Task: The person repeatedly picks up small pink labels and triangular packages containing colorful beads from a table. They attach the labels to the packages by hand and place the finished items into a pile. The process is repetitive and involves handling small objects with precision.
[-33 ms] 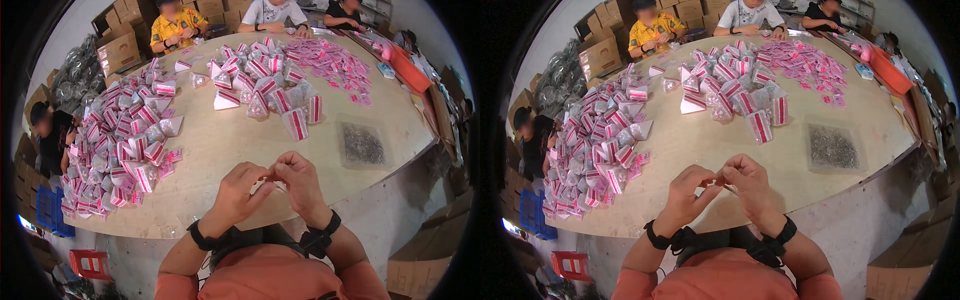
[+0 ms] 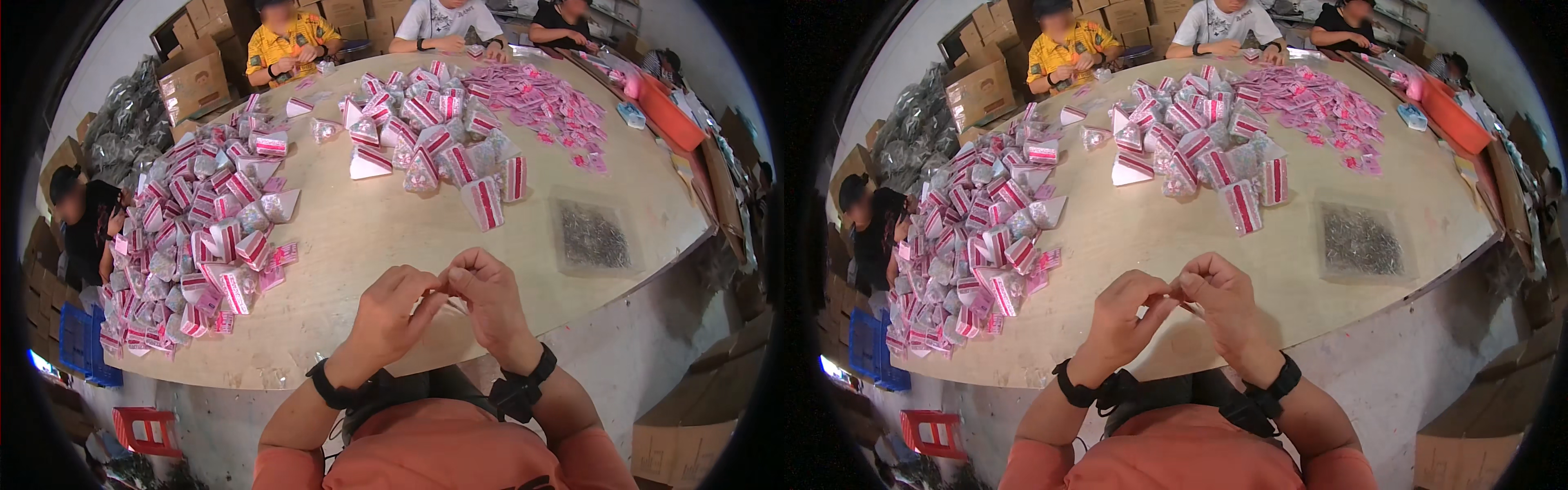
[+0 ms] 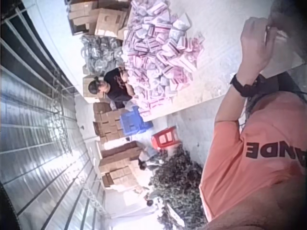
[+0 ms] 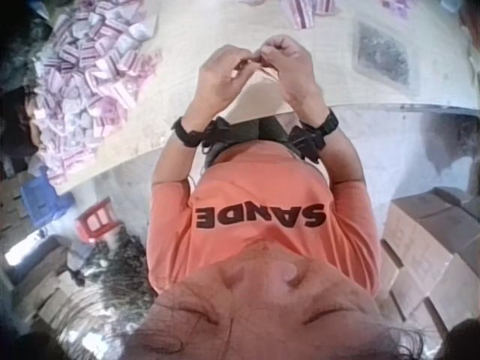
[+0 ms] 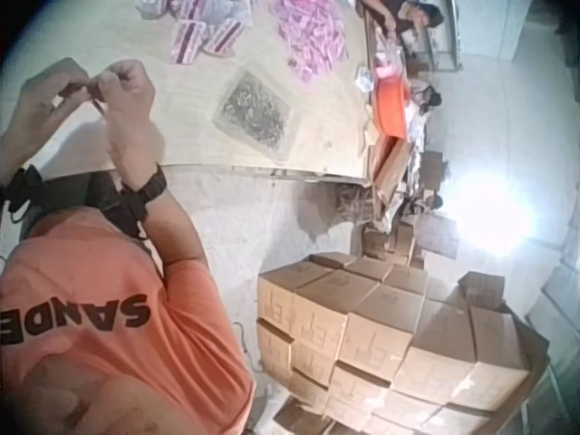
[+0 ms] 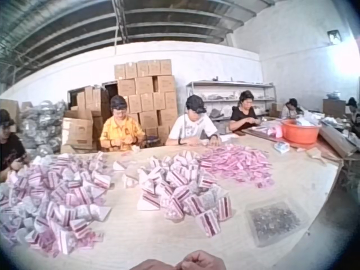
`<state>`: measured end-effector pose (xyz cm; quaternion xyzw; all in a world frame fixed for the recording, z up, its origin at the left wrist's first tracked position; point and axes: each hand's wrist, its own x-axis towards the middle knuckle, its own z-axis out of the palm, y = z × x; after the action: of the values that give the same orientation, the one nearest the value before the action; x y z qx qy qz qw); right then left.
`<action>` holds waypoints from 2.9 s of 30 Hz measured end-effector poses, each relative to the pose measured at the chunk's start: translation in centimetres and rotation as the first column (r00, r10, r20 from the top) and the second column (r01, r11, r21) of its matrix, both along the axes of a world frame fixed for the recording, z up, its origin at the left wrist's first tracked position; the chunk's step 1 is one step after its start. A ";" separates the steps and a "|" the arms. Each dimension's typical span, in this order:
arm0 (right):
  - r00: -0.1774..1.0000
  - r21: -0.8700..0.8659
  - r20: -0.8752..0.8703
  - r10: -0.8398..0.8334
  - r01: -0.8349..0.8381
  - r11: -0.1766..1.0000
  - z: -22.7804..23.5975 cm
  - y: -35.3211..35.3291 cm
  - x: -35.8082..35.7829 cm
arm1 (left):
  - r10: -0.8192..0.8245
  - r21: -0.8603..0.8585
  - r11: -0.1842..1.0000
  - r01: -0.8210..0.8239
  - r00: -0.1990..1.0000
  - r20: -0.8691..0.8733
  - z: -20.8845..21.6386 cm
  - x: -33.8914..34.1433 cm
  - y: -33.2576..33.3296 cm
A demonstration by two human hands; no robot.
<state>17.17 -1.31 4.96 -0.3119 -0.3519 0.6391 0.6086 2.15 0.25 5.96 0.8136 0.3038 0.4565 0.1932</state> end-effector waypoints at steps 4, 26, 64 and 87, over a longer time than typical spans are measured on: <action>1.000 0.000 0.020 0.000 0.000 1.000 -0.3 0.0 -0.1 | 0.097 0.132 0.988 -0.084 0.990 -0.098 0.0 0.1 0.4; 0.895 -0.152 -0.021 0.446 -0.444 0.883 -0.8 -0.6 1.4 | -0.515 -0.449 0.772 0.451 0.857 -0.025 1.6 -2.2 2.0; 0.309 0.523 0.820 -0.481 -0.063 0.850 -0.7 -2.4 2.0 | -0.085 -0.789 0.573 0.223 0.973 0.214 -0.3 1.8 0.9; 0.958 -0.164 -0.278 -0.066 0.020 0.986 -7.2 -1.5 9.3 | 0.179 -0.339 0.924 -0.175 0.984 -0.020 -6.6 10.6 14.4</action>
<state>26.50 -2.84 -2.23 -0.2731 -0.2023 0.6896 0.6395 12.71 14.64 -0.61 0.7347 0.4489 0.4178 0.2900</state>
